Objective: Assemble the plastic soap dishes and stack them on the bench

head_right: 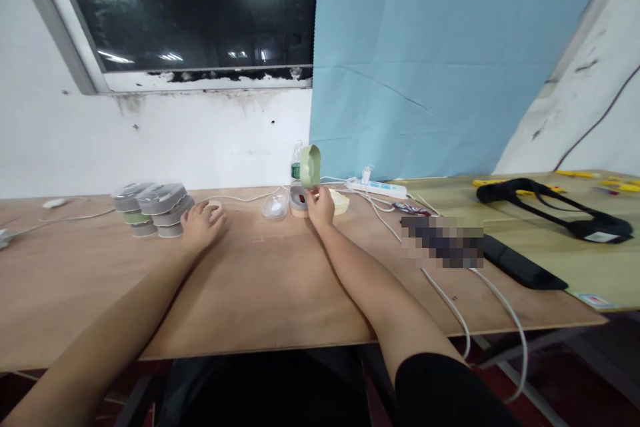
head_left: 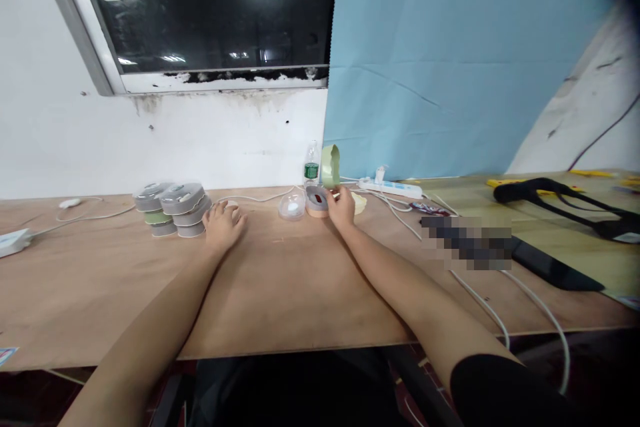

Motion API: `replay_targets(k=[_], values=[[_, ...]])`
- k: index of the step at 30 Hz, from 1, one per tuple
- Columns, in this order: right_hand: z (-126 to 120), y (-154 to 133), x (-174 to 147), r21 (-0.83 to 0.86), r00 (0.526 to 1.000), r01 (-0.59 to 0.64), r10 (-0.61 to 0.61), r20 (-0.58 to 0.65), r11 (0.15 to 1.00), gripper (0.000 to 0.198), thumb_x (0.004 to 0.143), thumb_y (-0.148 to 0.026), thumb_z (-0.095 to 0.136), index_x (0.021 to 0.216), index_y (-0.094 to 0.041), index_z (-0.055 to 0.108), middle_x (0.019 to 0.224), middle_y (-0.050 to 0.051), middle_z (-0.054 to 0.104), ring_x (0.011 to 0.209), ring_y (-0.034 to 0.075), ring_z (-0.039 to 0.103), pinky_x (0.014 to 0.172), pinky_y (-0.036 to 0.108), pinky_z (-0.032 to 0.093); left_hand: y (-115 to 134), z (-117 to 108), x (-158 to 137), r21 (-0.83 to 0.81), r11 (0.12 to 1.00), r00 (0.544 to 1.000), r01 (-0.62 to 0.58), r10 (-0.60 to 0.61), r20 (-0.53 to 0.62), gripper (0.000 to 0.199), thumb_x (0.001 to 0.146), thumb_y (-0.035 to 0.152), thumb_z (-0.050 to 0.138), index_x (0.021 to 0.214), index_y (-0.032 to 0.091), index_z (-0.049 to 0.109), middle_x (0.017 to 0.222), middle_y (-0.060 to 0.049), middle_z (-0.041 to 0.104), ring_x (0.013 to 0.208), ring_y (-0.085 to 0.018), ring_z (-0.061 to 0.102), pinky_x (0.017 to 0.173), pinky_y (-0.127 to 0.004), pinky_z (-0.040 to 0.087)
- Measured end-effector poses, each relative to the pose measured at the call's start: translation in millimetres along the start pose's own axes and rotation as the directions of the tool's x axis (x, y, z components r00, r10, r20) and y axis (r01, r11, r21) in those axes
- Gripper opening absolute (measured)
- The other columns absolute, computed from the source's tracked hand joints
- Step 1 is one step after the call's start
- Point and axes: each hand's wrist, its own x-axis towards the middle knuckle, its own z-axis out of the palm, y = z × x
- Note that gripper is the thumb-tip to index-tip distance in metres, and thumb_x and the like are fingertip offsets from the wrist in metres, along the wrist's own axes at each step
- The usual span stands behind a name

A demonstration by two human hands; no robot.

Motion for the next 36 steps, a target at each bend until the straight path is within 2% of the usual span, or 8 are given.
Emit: replay_targets(k=[3, 5, 12, 16, 20, 25, 29, 36], values=[[-0.5, 11.1, 3.0, -0.043, 0.998, -0.064, 0.064, -0.011, 0.997, 0.033, 0.083, -0.039, 0.047, 0.104, -0.016, 0.058, 0.092, 0.008, 0.062, 0.084, 0.021, 0.054, 0.076, 0.032, 0.043, -1.7, 8.4, -1.1, 0.077, 0.997, 0.987, -0.013, 0.001, 0.162, 0.051, 0.082, 0.056, 0.05, 0.12, 0.024, 0.059, 0.138, -0.015, 0.048, 0.132, -0.038, 0.033, 0.105, -0.062, 0.015], [-0.1, 13.5, 1.9, -0.075, 0.997, -0.066, 0.068, 0.026, 0.995, 0.03, 0.08, -0.034, 0.049, 0.103, -0.017, 0.058, 0.093, 0.008, 0.06, 0.085, 0.021, 0.054, 0.075, 0.032, 0.043, -1.6, 10.9, -1.4, 0.09, 0.995, 0.98, -0.042, 0.024, 0.195, 0.052, 0.081, 0.056, 0.05, 0.12, 0.023, 0.06, 0.139, -0.015, 0.047, 0.131, -0.038, 0.034, 0.105, -0.063, 0.015], [2.2, 3.8, -5.4, -0.143, 0.985, 0.015, 0.01, 0.17, 0.99, 0.039, 0.074, -0.015, 0.046, 0.11, -0.022, 0.061, 0.098, 0.009, 0.058, 0.085, 0.023, 0.055, 0.072, 0.034, 0.045, 16.3, 1.9, -3.9, -0.016, 0.975, 0.971, -0.222, 0.223, 0.089, 0.04, 0.087, 0.049, 0.046, 0.112, 0.023, 0.063, 0.117, -0.011, 0.065, 0.113, -0.031, 0.052, 0.107, -0.053, 0.018], [1.3, -0.1, -5.2, -0.149, 0.984, 0.004, 0.023, 0.179, 0.989, 0.03, 0.074, -0.014, 0.045, 0.095, -0.021, 0.065, 0.097, 0.009, 0.056, 0.083, 0.023, 0.055, 0.072, 0.035, 0.045, 24.4, -0.7, -6.8, -0.058, 0.96, 0.959, -0.272, 0.276, 0.064, 0.04, 0.089, 0.05, 0.043, 0.11, 0.023, 0.064, 0.118, -0.01, 0.063, 0.113, -0.028, 0.052, 0.108, -0.05, 0.019], [-1.3, -2.6, -3.9, -0.151, 0.991, 0.035, -0.014, 0.136, 0.988, 0.021, 0.077, -0.017, 0.045, 0.083, -0.019, 0.065, 0.095, 0.01, 0.055, 0.088, 0.024, 0.053, 0.077, 0.035, 0.044, 20.9, 2.0, -6.8, -0.025, 0.986, 0.985, -0.167, 0.168, 0.042, 0.042, 0.086, 0.052, 0.046, 0.113, 0.024, 0.063, 0.126, -0.012, 0.058, 0.12, -0.031, 0.047, 0.107, -0.052, 0.019], [2.4, -4.1, -6.2, -0.164, 0.971, 0.186, -0.155, 0.184, 0.969, 0.023, 0.082, -0.028, 0.05, 0.096, -0.018, 0.067, 0.1, 0.01, 0.059, 0.098, 0.026, 0.051, 0.087, 0.039, 0.039, 11.3, 8.0, -4.2, -0.026, 1.0, 0.991, -0.01, 0.013, 0.134, 0.048, 0.084, 0.058, 0.045, 0.116, 0.024, 0.06, 0.129, -0.013, 0.056, 0.118, -0.034, 0.049, 0.102, -0.055, 0.027], [7.2, -2.6, -9.1, -0.178, 0.926, 0.267, -0.202, 0.319, 0.947, 0.023, 0.085, -0.031, 0.05, 0.094, -0.019, 0.068, 0.094, 0.009, 0.064, 0.095, 0.026, 0.052, 0.084, 0.038, 0.037, 9.4, 9.1, -3.4, -0.055, 0.998, 0.985, -0.004, 0.013, 0.17, 0.05, 0.085, 0.059, 0.043, 0.118, 0.025, 0.058, 0.132, -0.012, 0.054, 0.119, -0.035, 0.048, 0.101, -0.055, 0.029], [5.0, -2.9, -8.8, -0.173, 0.933, 0.304, -0.256, 0.253, 0.937, 0.031, 0.09, -0.028, 0.043, 0.108, -0.019, 0.066, 0.107, 0.01, 0.065, 0.098, 0.026, 0.05, 0.086, 0.04, 0.034, 9.3, 9.3, -3.3, -0.063, 0.998, 0.985, -0.01, 0.021, 0.173, 0.048, 0.086, 0.057, 0.043, 0.118, 0.025, 0.058, 0.133, -0.012, 0.054, 0.121, -0.033, 0.048, 0.103, -0.054, 0.028]])
